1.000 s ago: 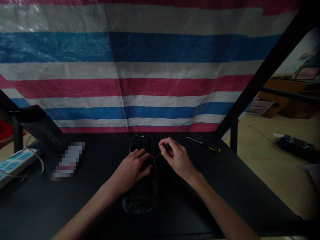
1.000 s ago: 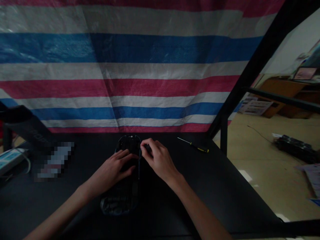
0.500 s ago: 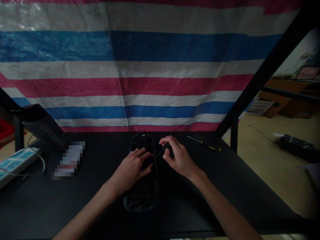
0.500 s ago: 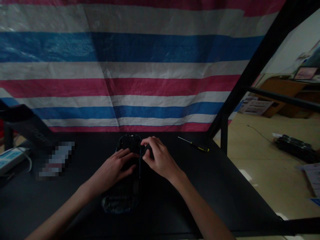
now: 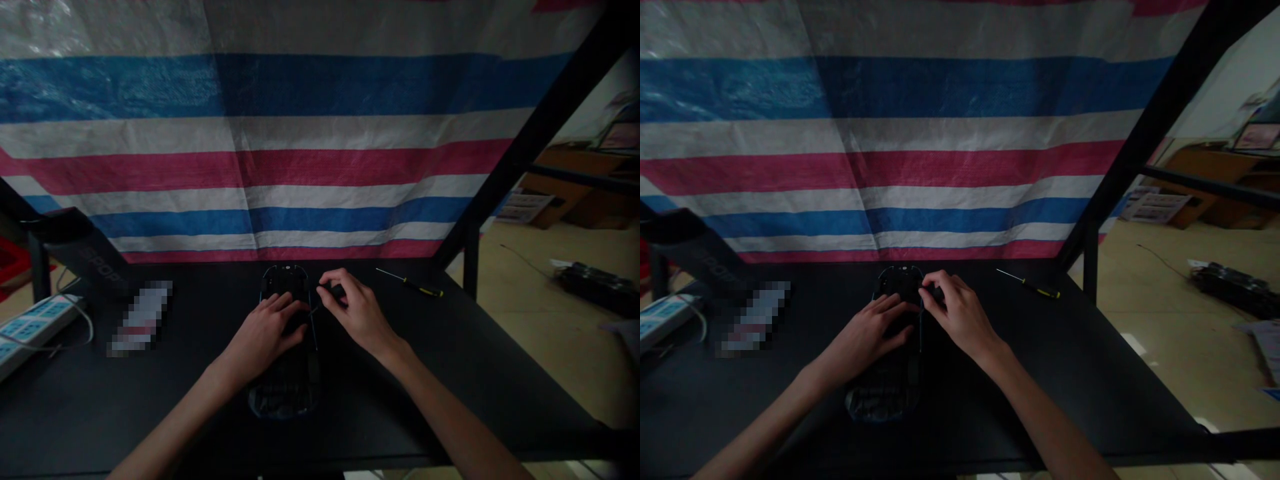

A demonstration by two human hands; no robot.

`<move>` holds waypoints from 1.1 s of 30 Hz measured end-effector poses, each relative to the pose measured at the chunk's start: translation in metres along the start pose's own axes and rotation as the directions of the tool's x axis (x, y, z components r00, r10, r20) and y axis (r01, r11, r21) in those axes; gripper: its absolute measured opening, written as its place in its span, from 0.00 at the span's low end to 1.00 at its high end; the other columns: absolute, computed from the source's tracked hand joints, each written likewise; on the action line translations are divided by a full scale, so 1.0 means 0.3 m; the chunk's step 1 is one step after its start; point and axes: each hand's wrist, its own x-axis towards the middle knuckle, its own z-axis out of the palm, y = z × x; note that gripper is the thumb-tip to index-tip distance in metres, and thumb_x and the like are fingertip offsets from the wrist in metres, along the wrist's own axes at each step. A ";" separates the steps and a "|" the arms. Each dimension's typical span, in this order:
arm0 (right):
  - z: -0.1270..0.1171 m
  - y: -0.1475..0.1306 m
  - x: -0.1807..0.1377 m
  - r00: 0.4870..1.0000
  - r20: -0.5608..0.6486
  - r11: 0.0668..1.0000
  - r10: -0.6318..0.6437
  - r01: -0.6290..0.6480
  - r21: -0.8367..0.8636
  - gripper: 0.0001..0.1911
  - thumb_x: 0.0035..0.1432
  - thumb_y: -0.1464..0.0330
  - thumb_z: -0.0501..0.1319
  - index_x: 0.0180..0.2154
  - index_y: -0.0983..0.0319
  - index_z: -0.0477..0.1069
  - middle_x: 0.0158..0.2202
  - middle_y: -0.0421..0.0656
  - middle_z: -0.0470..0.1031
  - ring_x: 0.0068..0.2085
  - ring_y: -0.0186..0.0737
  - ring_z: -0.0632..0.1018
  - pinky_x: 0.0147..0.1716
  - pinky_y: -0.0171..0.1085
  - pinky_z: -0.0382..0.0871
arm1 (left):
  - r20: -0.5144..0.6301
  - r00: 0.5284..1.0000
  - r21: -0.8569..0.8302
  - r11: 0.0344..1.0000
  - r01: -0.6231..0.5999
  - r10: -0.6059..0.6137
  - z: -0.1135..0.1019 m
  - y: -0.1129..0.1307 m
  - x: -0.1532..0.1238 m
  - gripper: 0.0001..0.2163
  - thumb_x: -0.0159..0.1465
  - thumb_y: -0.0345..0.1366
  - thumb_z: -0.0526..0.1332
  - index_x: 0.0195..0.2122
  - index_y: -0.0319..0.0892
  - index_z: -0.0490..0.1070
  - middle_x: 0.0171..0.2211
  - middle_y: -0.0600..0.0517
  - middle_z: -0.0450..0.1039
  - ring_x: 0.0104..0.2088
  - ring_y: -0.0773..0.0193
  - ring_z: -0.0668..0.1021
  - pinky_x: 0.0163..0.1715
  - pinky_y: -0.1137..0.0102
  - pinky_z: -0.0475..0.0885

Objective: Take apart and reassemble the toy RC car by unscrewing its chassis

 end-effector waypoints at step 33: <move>-0.016 -0.007 0.012 0.997 0.049 0.995 -0.054 0.057 -0.081 0.05 0.71 0.69 0.56 0.47 0.55 0.62 0.42 0.44 0.76 0.43 0.45 0.81 0.43 0.44 0.78 | 0.007 1.000 -0.011 1.000 0.008 -0.008 -0.003 0.001 0.004 0.13 0.75 0.41 0.59 0.58 0.47 0.71 0.49 0.48 0.73 0.52 0.52 0.78 0.56 0.54 0.74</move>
